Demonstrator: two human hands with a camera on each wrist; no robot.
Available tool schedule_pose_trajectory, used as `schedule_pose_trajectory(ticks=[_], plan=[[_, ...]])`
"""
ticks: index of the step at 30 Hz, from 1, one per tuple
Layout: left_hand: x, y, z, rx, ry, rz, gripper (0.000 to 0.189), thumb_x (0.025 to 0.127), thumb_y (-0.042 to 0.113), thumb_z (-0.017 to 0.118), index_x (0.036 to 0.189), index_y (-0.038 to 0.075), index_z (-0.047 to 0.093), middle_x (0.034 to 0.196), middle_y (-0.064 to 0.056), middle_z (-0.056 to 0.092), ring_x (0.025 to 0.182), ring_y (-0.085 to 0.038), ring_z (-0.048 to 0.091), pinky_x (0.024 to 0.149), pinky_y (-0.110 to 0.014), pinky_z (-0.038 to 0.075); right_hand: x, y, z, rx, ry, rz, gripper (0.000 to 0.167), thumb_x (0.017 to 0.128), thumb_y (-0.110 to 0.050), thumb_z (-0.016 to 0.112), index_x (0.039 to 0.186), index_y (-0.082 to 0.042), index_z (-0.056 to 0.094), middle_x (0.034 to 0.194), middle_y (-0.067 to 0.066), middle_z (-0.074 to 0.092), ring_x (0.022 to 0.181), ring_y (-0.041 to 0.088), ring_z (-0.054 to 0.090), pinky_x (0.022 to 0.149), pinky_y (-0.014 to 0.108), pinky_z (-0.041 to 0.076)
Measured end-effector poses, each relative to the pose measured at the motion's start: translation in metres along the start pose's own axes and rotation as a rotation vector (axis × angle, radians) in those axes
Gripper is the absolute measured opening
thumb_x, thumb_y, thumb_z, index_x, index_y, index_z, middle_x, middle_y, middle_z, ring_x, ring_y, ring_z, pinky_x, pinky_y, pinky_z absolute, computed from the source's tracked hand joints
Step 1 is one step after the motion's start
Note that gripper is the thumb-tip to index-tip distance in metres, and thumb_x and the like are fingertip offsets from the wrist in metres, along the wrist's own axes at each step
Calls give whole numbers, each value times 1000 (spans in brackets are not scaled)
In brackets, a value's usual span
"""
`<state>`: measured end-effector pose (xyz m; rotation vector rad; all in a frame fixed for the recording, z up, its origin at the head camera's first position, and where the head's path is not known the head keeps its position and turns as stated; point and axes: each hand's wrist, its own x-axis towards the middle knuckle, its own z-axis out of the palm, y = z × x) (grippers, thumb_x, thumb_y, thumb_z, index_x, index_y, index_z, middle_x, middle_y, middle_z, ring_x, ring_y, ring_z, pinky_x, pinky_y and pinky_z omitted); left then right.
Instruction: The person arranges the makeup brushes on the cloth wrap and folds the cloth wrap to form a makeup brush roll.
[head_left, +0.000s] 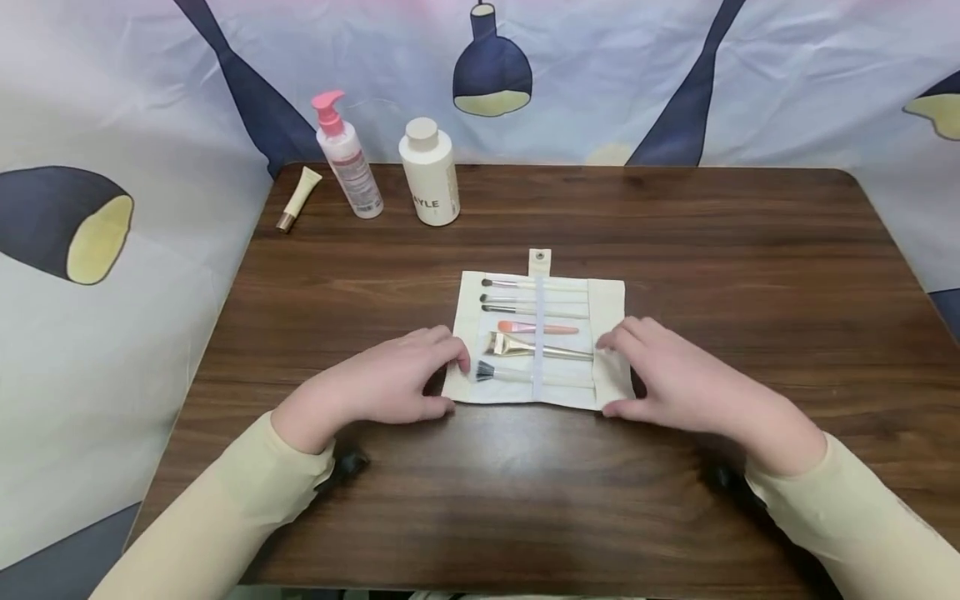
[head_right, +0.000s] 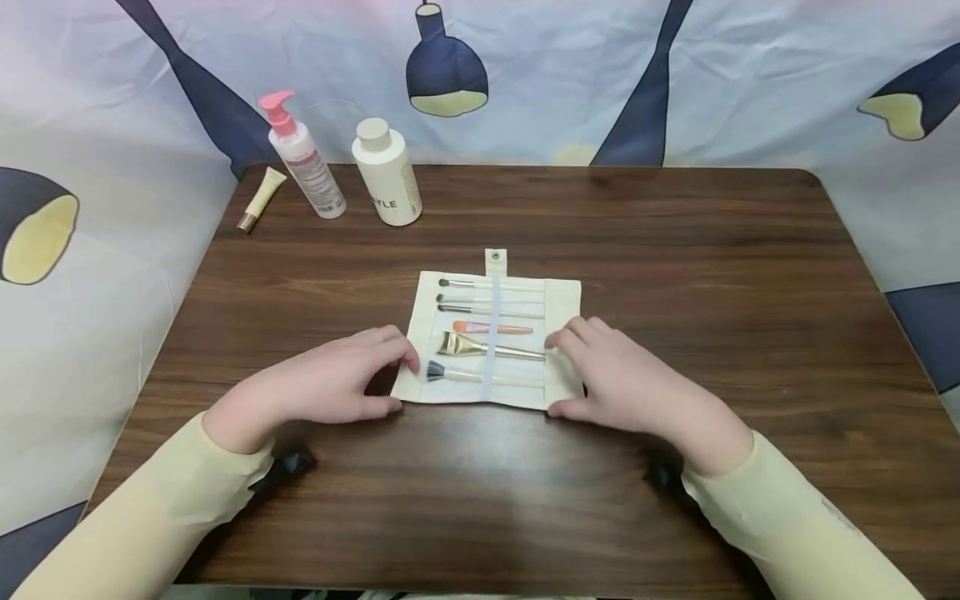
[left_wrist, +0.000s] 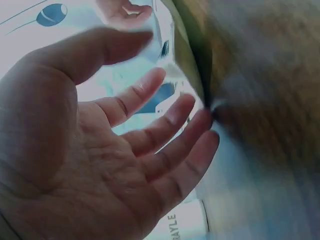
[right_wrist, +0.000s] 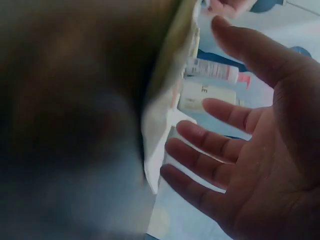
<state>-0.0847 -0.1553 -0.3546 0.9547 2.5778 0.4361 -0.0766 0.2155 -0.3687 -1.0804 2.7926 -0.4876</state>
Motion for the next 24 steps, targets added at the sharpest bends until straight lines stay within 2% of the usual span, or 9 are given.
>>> schedule_pose_trajectory(ticks=[4, 8, 10, 14, 18, 22, 24], plan=[[2, -4, 5, 51, 7, 31, 46, 82, 34, 85, 117, 21, 59, 116, 3, 52, 108, -19, 49, 94, -39, 49, -11, -5, 11, -43, 7, 0, 61, 75, -37, 93, 115, -9, 57, 111, -1, 59, 99, 18, 52, 83, 39, 49], [6, -7, 7, 108, 69, 49, 32, 84, 23, 83, 107, 20, 61, 113, 5, 55, 106, -19, 51, 90, -40, 51, -14, -3, 15, -60, 10, 9, 49, 77, -22, 90, 112, -12, 57, 106, -4, 57, 96, 16, 49, 80, 36, 48], [7, -8, 7, 108, 103, 64, 22, 87, 18, 79, 99, 21, 61, 108, 7, 57, 103, -18, 52, 85, -37, 51, -13, -1, 14, -33, 11, 33, 44, 79, -16, 87, 112, -12, 58, 104, -4, 58, 94, 15, 49, 78, 35, 47], [9, -12, 8, 57, 161, 70, 12, 95, 18, 72, 92, 23, 62, 95, 10, 60, 95, -14, 56, 78, -35, 51, -12, 4, 11, 39, 0, 85, 36, 85, -14, 82, 114, -14, 62, 105, -3, 63, 94, 14, 52, 79, 36, 50], [14, -18, 4, -12, 201, 24, 13, 100, 27, 68, 90, 23, 61, 77, 9, 58, 73, -13, 55, 66, -35, 49, -7, 9, 8, 71, 28, 109, 28, 89, -18, 81, 113, -15, 67, 104, -3, 66, 93, 15, 57, 80, 39, 53], [23, -23, -4, -98, 229, -20, 19, 101, 26, 65, 85, 20, 57, 63, 9, 50, 57, -11, 44, 56, -31, 38, 1, 15, 4, 93, 63, 134, 12, 93, -18, 78, 94, -19, 66, 83, -7, 59, 76, 11, 51, 70, 32, 47], [27, -24, -7, -145, 232, -63, 18, 101, 24, 63, 85, 18, 57, 62, 10, 52, 55, -10, 43, 55, -30, 37, 5, 17, 0, 136, 66, 160, 17, 96, -20, 75, 86, -21, 61, 72, -10, 49, 66, 7, 44, 63, 27, 41]])
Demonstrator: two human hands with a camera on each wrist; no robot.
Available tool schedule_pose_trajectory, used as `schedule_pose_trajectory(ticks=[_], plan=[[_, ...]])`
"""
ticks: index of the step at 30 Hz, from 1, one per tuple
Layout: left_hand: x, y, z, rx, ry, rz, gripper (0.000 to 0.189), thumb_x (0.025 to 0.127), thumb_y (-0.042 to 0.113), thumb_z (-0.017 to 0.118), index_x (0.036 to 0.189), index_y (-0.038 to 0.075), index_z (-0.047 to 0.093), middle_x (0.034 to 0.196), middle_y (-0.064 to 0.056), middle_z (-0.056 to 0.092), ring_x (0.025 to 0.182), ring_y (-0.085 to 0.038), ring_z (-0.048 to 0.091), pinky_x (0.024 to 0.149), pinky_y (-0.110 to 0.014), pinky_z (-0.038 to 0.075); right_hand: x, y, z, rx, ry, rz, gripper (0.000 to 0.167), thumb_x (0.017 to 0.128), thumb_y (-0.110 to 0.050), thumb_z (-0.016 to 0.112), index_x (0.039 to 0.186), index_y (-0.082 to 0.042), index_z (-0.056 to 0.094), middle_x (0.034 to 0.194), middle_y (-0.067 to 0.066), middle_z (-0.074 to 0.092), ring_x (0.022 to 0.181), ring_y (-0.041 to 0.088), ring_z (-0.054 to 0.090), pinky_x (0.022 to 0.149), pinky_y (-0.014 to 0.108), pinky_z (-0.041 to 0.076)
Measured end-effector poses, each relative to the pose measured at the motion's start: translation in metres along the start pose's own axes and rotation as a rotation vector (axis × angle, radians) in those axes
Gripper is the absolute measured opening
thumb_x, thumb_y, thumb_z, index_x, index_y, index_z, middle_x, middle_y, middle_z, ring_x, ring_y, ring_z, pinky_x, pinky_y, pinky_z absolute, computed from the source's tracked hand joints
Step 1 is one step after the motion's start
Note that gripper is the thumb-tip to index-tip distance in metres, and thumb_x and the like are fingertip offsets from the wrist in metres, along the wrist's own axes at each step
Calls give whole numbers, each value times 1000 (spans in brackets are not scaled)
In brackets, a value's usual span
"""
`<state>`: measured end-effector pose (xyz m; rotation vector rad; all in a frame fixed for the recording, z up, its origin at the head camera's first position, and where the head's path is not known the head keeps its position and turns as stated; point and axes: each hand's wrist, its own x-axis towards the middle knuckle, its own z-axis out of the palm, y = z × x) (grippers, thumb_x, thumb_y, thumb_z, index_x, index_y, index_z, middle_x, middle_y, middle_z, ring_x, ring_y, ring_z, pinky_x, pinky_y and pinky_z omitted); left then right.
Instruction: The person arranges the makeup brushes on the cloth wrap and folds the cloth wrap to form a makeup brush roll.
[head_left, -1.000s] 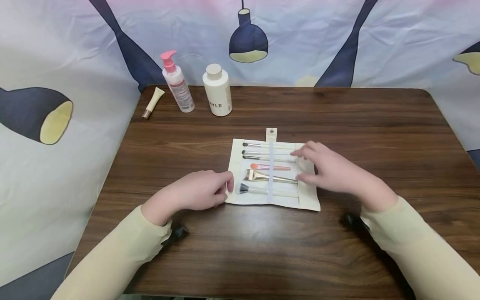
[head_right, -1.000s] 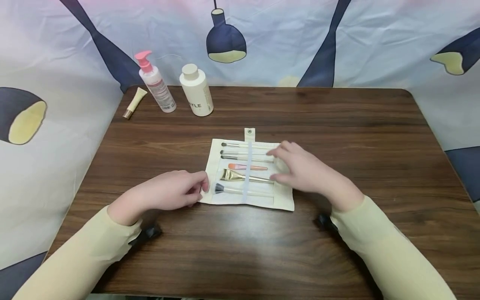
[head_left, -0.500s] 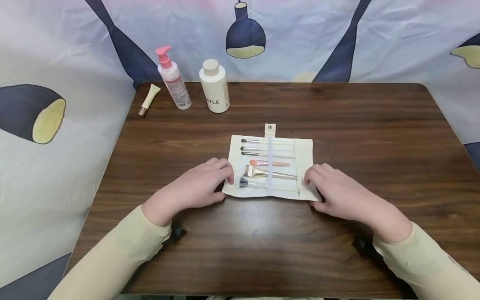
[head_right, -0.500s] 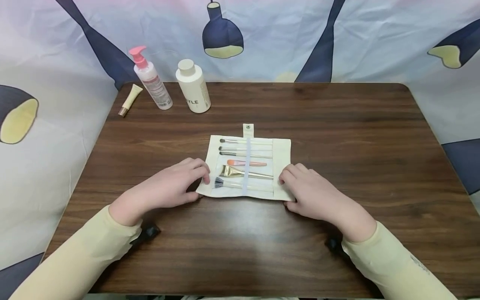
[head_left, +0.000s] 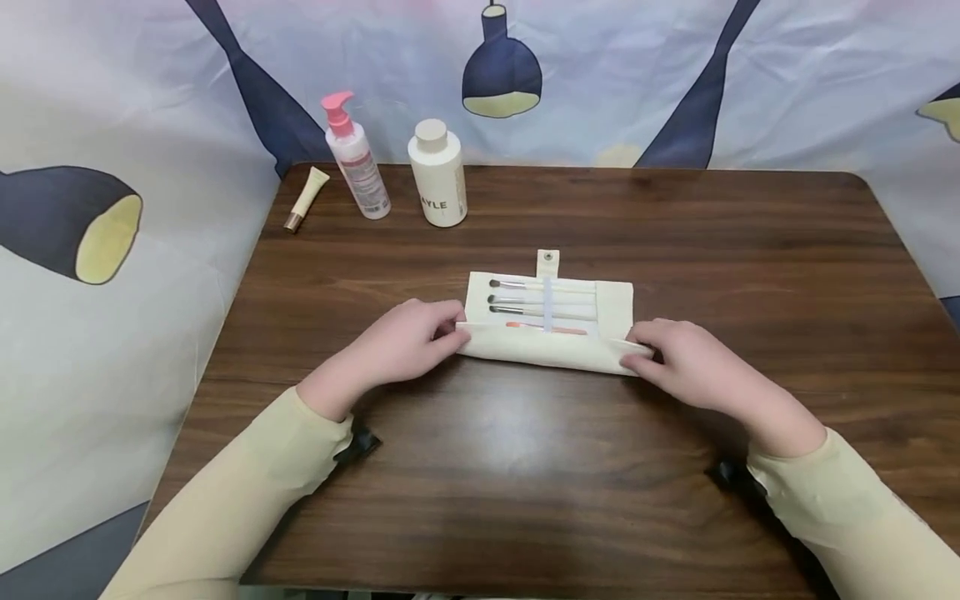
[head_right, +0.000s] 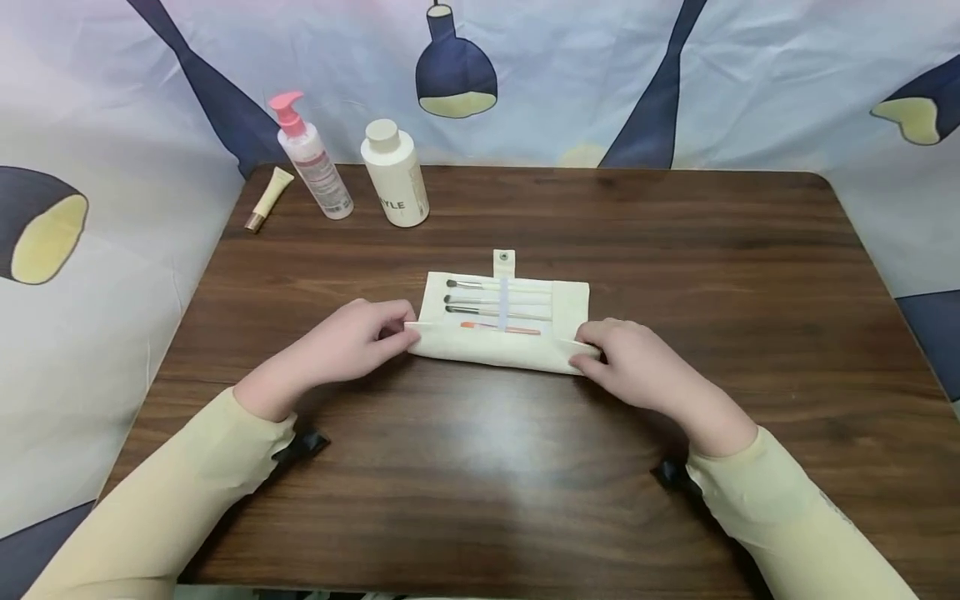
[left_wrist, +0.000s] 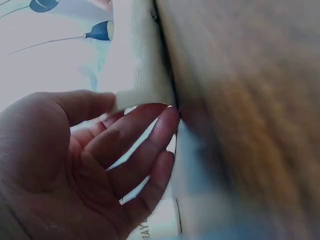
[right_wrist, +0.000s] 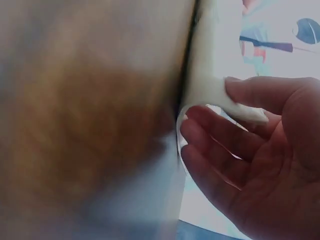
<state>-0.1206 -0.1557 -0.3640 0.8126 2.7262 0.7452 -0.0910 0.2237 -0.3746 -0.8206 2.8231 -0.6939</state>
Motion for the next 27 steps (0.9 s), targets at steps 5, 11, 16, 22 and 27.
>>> schedule_pose_trajectory(ticks=[5, 11, 16, 22, 27], plan=[[18, 2, 2, -53, -20, -156, 17, 101, 24, 61, 87, 14, 60, 68, 8, 68, 61, -8, 61, 64, -32, 46, 10, 6, -7, 75, -17, 100, 17, 102, -23, 67, 88, -20, 58, 62, -9, 43, 55, 6, 39, 56, 25, 36], [34, -2, 0, -74, -72, -239, 19, 101, 22, 61, 85, 12, 55, 66, 5, 69, 63, -8, 69, 67, -31, 46, 30, 12, -9, 90, -76, 206, 15, 102, -22, 63, 88, -15, 60, 63, -4, 56, 57, 13, 53, 63, 31, 44], [42, -4, 4, 25, -109, -252, 16, 98, 23, 60, 86, 14, 55, 65, 7, 67, 64, -12, 66, 61, -32, 44, 39, 13, -6, 49, -146, 253, 21, 101, -20, 62, 83, -13, 54, 60, -2, 55, 56, 13, 57, 66, 33, 45], [36, 17, 15, 346, -5, -152, 6, 94, 19, 60, 100, 17, 60, 93, -4, 64, 86, -28, 62, 71, -44, 52, 41, 8, -5, -27, -168, 277, 11, 96, -20, 63, 99, -9, 64, 69, -1, 53, 67, 18, 51, 68, 33, 43], [19, 45, 30, 523, -54, 169, 39, 103, 16, 51, 142, 15, 57, 150, -12, 53, 142, -34, 46, 114, -56, 42, 42, 4, -4, -54, -156, 296, 23, 94, -22, 67, 112, -10, 60, 81, 3, 60, 69, 21, 54, 66, 36, 45]])
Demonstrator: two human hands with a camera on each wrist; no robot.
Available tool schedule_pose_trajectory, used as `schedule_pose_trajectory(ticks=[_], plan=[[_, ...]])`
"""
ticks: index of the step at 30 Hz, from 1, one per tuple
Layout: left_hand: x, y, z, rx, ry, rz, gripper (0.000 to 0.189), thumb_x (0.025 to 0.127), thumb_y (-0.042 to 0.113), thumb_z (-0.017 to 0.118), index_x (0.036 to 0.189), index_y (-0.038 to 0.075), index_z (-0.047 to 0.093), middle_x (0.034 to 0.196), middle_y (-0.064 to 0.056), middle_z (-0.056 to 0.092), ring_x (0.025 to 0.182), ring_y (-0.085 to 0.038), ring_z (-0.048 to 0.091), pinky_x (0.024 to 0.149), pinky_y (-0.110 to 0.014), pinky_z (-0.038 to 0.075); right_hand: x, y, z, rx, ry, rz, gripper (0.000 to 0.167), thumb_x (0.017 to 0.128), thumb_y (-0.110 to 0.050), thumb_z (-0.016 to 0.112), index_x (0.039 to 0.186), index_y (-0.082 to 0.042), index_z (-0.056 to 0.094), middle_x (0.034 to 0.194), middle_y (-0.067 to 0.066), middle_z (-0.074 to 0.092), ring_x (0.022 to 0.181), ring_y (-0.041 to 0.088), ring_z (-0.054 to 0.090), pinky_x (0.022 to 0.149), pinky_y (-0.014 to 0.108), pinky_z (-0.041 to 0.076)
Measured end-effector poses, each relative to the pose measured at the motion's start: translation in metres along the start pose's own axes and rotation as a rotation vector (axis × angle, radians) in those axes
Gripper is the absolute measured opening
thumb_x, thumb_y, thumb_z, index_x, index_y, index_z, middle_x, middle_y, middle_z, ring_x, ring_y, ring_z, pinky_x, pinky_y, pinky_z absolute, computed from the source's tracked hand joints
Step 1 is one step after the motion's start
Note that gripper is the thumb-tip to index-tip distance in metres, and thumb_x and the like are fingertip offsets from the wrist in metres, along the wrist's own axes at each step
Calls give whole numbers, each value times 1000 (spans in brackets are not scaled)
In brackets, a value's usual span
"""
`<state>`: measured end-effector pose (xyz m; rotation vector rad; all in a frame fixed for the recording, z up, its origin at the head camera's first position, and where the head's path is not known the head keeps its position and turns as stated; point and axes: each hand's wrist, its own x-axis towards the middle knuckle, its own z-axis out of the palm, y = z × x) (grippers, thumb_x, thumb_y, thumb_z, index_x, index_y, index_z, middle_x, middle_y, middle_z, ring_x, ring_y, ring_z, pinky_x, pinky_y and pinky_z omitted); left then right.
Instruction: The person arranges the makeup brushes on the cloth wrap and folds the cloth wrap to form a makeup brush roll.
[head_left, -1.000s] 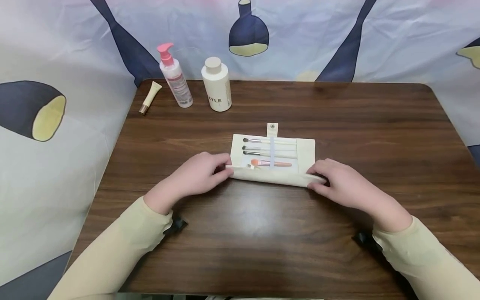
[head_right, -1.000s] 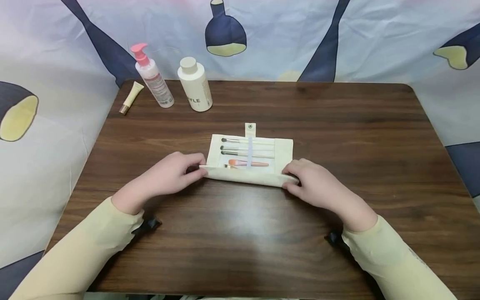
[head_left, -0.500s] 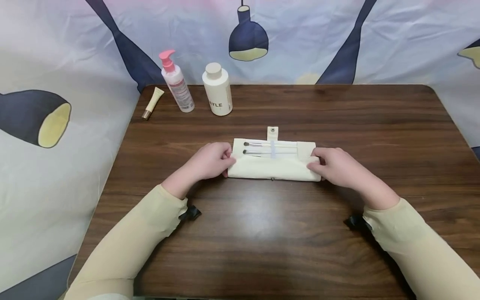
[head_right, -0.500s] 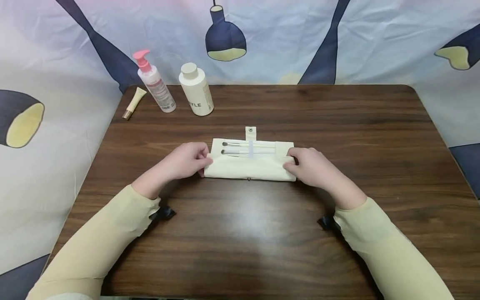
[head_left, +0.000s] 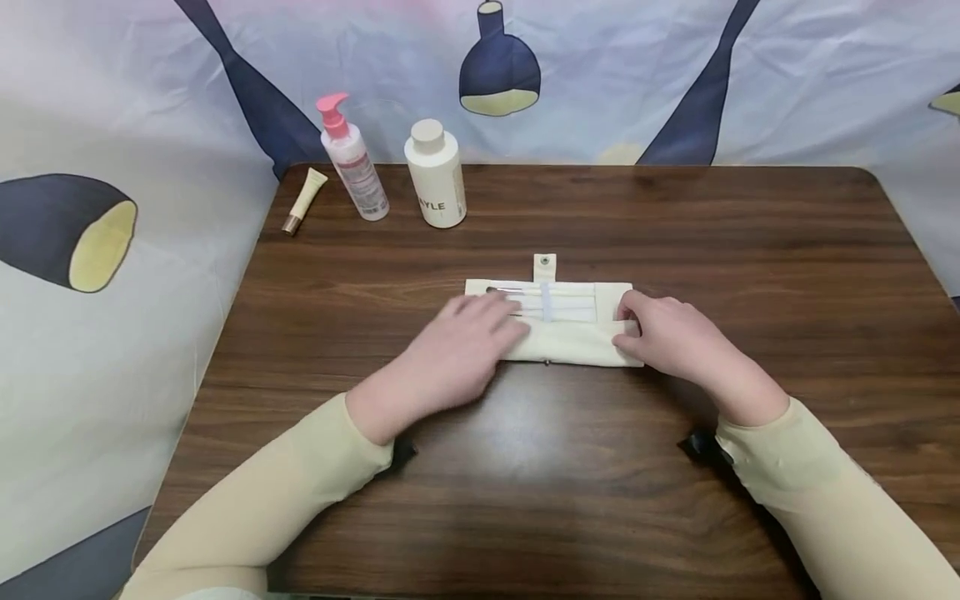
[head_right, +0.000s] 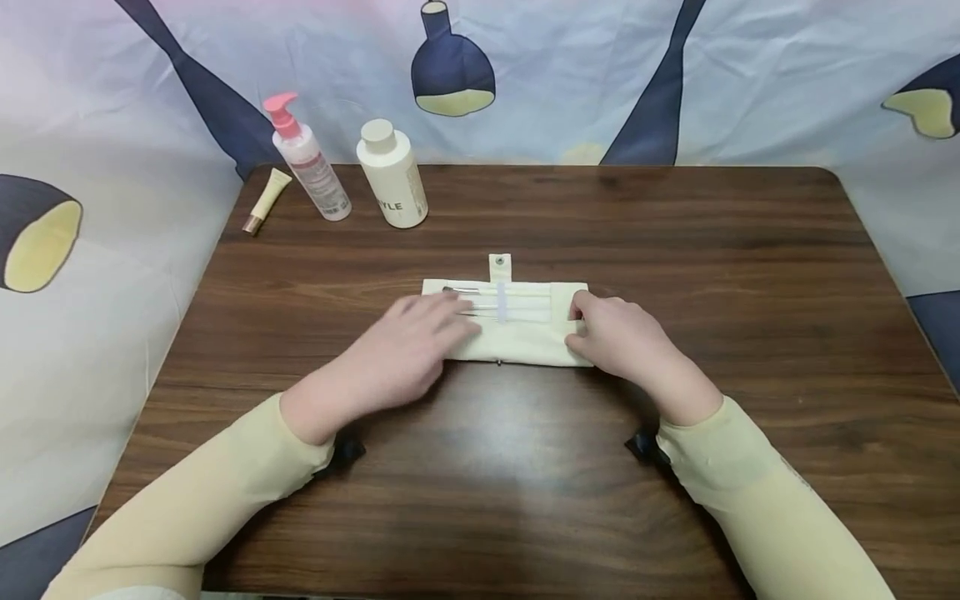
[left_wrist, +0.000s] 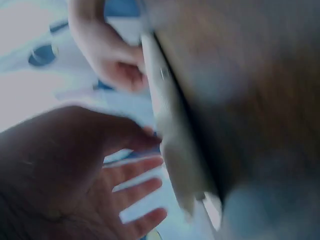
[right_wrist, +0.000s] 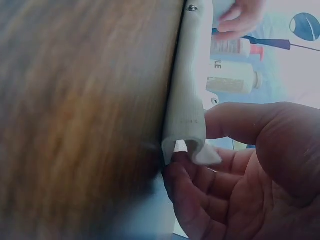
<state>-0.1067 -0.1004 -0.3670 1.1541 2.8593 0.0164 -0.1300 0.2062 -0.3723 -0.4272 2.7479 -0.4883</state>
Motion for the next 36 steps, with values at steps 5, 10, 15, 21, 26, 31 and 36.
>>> schedule_pose_trajectory(ticks=[5, 10, 15, 21, 26, 31, 36], plan=[[-12, 15, 1, 0, -181, 98, 66, 104, 27, 51, 163, 9, 28, 171, -10, 24, 159, -27, 21, 128, -49, 26, -4, -7, 3, -91, 164, -112, 27, 90, -15, 74, 113, -12, 60, 100, 10, 57, 87, 31, 51, 72, 44, 45], [-13, 14, 0, -65, -220, 102, 74, 102, 31, 60, 163, 7, 27, 171, -11, 23, 159, -26, 21, 129, -43, 25, -10, -14, 9, -201, 324, -398, 23, 82, 3, 73, 94, -16, 75, 95, 8, 57, 85, 32, 48, 69, 43, 44], [-9, 13, -2, -97, -205, 95, 71, 101, 31, 62, 162, 8, 32, 170, -10, 28, 157, -24, 27, 128, -42, 27, -14, -15, 10, -175, 275, -493, 14, 87, -1, 76, 93, -14, 78, 100, 3, 65, 92, 26, 59, 77, 41, 55], [-7, 14, 0, -105, -121, 85, 58, 102, 21, 60, 157, 11, 43, 165, -7, 39, 152, -22, 38, 121, -45, 39, -21, -12, 7, -179, 171, -426, 21, 85, -19, 86, 104, -14, 80, 111, 3, 65, 101, 24, 61, 77, 44, 59], [-2, 12, 2, -107, -31, 80, 51, 100, 15, 60, 151, 12, 51, 156, -6, 51, 145, -23, 47, 116, -45, 45, -22, -16, 7, -215, 160, -396, 35, 80, -6, 84, 113, -12, 73, 110, 5, 61, 101, 25, 59, 77, 45, 58], [-5, 4, 3, -142, -40, 46, 53, 94, 11, 69, 145, 15, 55, 140, -4, 60, 131, -24, 56, 107, -42, 52, -16, -13, 10, -189, 141, -393, 32, 84, -4, 77, 115, -9, 70, 108, 7, 65, 99, 27, 62, 81, 47, 57], [-6, -12, -3, -133, -61, -37, 48, 90, 13, 73, 136, 15, 61, 125, -4, 62, 116, -26, 59, 96, -45, 55, -7, 0, 3, -34, 97, -340, 23, 94, -12, 72, 116, -13, 71, 109, 2, 72, 97, 21, 65, 86, 45, 55]])
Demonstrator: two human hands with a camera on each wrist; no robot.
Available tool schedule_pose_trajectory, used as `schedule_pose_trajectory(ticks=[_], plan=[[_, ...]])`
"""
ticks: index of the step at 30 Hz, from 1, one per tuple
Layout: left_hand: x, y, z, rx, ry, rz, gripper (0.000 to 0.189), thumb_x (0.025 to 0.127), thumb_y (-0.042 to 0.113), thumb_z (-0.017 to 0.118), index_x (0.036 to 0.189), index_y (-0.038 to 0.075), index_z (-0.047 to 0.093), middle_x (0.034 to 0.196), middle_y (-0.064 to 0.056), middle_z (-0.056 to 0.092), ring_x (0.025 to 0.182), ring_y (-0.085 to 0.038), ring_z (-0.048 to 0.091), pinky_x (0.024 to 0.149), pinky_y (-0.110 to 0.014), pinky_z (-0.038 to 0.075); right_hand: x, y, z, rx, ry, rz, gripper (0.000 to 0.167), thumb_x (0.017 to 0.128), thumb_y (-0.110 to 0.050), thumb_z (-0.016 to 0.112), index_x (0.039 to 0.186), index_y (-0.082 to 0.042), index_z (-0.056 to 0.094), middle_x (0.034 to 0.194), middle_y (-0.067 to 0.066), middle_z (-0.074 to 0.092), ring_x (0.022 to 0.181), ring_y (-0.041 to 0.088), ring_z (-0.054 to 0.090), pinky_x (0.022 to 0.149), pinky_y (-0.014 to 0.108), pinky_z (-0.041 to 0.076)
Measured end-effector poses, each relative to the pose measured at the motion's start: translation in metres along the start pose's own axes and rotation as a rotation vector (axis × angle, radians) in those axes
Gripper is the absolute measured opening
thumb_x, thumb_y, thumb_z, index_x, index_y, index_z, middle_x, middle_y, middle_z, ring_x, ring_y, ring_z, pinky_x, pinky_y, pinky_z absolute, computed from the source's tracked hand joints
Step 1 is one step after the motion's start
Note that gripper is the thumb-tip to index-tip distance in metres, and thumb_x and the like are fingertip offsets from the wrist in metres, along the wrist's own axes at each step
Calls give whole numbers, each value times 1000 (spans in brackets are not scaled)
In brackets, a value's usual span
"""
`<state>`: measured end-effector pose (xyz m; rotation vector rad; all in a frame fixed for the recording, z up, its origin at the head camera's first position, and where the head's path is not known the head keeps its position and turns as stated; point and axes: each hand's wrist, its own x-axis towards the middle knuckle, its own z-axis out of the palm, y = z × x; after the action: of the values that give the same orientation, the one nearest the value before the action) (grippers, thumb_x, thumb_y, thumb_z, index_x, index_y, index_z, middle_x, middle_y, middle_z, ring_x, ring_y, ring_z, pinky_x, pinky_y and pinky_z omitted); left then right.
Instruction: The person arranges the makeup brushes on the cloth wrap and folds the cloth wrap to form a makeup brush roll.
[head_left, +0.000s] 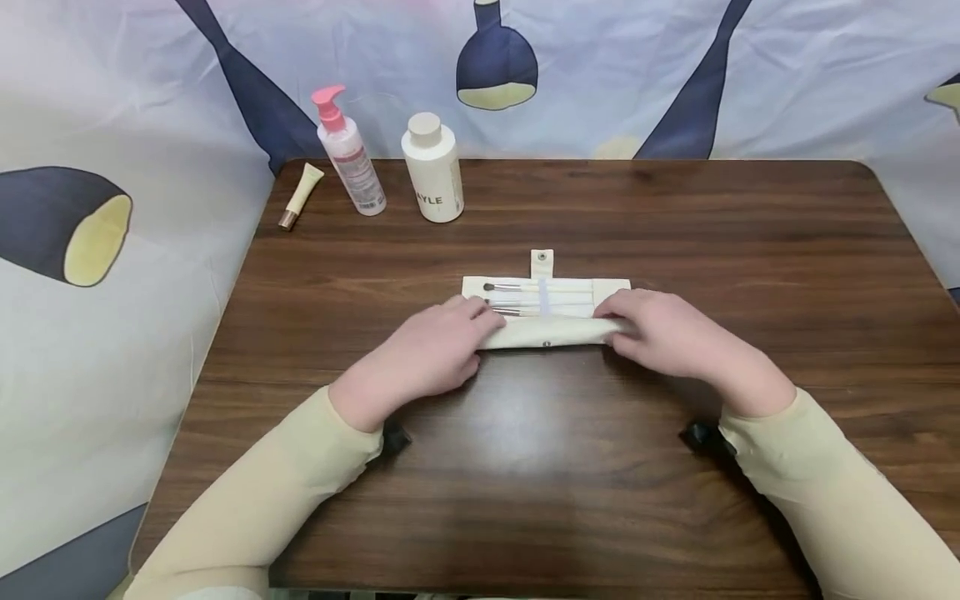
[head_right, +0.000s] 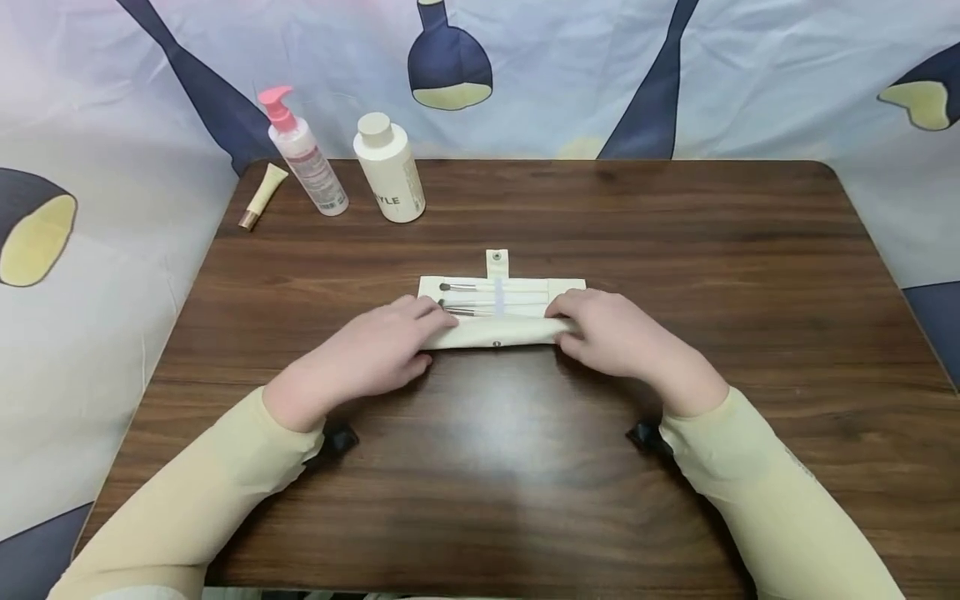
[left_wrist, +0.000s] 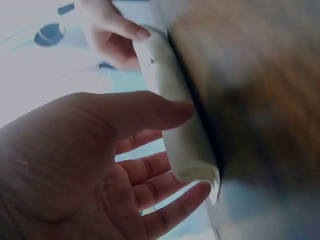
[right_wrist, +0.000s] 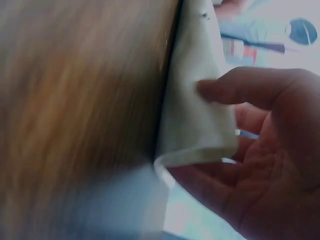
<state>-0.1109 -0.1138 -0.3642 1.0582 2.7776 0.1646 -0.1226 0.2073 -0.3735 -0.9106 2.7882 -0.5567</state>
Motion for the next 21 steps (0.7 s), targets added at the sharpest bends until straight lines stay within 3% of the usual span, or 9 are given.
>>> schedule_pose_trajectory(ticks=[3, 7, 10, 13, 17, 21], plan=[[0, -12, -1, -36, 4, -57, 37, 92, 17, 70, 129, 15, 65, 121, -1, 65, 111, -25, 60, 93, -45, 54, 2, 12, 0, 124, -11, 69, 17, 99, -18, 69, 116, -17, 72, 102, -1, 72, 87, 17, 62, 81, 39, 52], [1, -25, 0, -112, 23, -122, 20, 97, 23, 64, 116, 19, 67, 104, 2, 66, 97, -23, 61, 80, -45, 54, 3, 23, 3, 262, -25, 165, 22, 102, -27, 66, 120, -16, 71, 103, 2, 70, 83, 19, 56, 75, 33, 47], [4, -33, -1, -217, 55, -154, 12, 100, 24, 61, 110, 20, 65, 85, 2, 61, 82, -21, 59, 71, -42, 51, 4, 27, 1, 292, -17, 199, 25, 102, -32, 66, 120, -14, 69, 106, 5, 68, 86, 19, 55, 76, 32, 45], [6, -39, -2, -336, 71, -181, 8, 101, 24, 60, 107, 19, 64, 74, 1, 56, 70, -19, 53, 65, -36, 45, 2, 27, -2, 289, -44, 195, 20, 103, -33, 66, 109, -14, 68, 92, 3, 63, 79, 17, 52, 72, 31, 43], [6, -42, -5, -461, 11, -202, 8, 102, 22, 59, 101, 16, 63, 70, 2, 54, 63, -17, 49, 60, -33, 41, -1, 26, -6, 304, -129, 170, 20, 104, -32, 63, 95, -15, 62, 73, -2, 49, 64, 13, 44, 62, 28, 39], [9, -41, -8, -529, -46, -231, 10, 101, 21, 57, 100, 14, 63, 70, 2, 66, 63, -17, 58, 62, -34, 45, 2, 22, -10, 301, -120, 191, 20, 105, -30, 63, 92, -15, 61, 71, -3, 44, 64, 15, 42, 63, 30, 37]])
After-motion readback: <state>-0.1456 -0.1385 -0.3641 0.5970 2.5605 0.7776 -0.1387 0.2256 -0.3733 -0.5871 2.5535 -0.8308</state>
